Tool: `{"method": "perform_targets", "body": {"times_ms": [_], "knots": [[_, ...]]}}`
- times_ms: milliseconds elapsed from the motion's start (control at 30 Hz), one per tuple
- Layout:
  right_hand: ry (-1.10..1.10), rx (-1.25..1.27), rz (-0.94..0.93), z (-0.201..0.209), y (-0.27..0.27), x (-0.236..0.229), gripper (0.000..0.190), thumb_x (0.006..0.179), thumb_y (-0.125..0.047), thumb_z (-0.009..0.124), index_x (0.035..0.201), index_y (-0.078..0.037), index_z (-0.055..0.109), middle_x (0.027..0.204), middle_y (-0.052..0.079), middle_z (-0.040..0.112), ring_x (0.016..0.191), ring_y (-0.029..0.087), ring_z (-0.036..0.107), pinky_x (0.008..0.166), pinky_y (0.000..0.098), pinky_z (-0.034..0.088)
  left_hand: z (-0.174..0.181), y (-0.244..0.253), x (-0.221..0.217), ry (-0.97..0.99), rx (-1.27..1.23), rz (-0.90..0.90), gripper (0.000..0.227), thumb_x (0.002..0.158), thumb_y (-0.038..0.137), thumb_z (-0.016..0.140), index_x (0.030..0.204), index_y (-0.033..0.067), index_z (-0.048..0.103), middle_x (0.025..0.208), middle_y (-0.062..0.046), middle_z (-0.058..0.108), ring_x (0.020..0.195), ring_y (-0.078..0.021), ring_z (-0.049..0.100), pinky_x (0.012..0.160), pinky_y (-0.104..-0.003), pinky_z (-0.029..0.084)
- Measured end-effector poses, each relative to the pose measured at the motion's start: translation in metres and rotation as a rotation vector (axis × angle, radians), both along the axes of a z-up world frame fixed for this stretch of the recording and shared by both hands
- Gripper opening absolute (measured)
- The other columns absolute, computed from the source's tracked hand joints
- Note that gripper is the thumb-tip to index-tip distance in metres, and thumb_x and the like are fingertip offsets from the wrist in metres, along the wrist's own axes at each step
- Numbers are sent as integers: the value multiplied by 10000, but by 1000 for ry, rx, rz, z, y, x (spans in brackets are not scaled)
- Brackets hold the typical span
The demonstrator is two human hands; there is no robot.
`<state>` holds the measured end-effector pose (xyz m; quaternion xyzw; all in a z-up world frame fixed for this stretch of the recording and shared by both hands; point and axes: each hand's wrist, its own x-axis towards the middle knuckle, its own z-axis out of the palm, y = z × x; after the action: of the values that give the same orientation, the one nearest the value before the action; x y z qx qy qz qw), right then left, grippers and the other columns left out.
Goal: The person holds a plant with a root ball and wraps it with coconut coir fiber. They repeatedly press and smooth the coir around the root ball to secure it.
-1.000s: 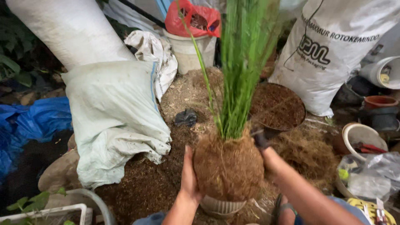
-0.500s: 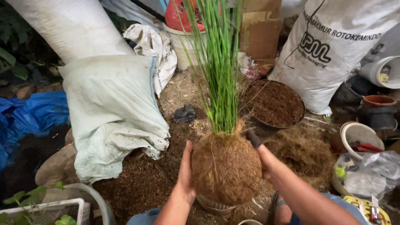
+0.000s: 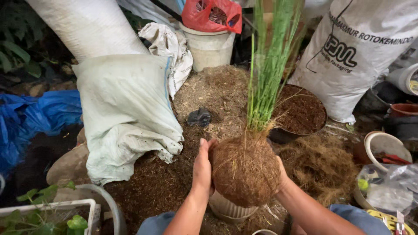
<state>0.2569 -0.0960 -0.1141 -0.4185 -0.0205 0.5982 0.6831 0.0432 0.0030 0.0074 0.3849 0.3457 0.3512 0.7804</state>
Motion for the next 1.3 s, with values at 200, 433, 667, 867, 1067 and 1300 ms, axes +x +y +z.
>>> {"method": "perform_targets", "body": {"times_ms": [200,433,667,867,1067,1300], "knots": [[110,-14,38,-3,-5,3,641,996,-499,350,1397,-44,557,1388,197,588,1208,380,590,1013,588,485,-34,-26,1,116,332,93,847,943,648,467,1564,76,407,1600,-99,450,1501,-218,361,1222,-390,212],[34,-158,19,33,-7,-17,760,932,-583,270,1473,-115,525,1486,179,569,1354,394,536,1076,628,435,-40,-18,1,226,327,46,915,970,685,479,1680,127,330,1384,-353,339,1320,-536,323,1217,-588,296],[-88,-6,9,63,-6,-28,751,925,-576,401,1480,-80,500,1493,222,549,1316,391,570,1062,588,477,-9,-36,-11,486,899,74,1072,908,847,249,1659,95,105,1726,-254,56,1593,-416,90,1243,-554,125],[41,60,-53,59,-7,-34,759,891,-630,479,1426,-96,550,1398,145,635,1242,329,619,1039,510,506,-12,-34,-3,639,1053,138,1076,912,854,214,1659,83,145,1704,-303,105,1583,-482,137,1253,-612,133],[34,89,-108,50,-6,-35,657,935,-537,469,1395,-78,568,1339,169,655,1181,342,645,1002,523,518,-6,-51,-7,534,1202,183,920,951,720,481,1605,91,329,1644,-312,221,1524,-495,278,1205,-631,280],[-4,111,-126,58,-9,-45,693,894,-564,530,1400,-92,567,1362,147,652,1226,327,631,1034,522,517,11,-46,-7,620,1223,106,904,923,681,601,1576,83,417,1632,-342,258,1482,-546,296,1140,-669,288]]}}
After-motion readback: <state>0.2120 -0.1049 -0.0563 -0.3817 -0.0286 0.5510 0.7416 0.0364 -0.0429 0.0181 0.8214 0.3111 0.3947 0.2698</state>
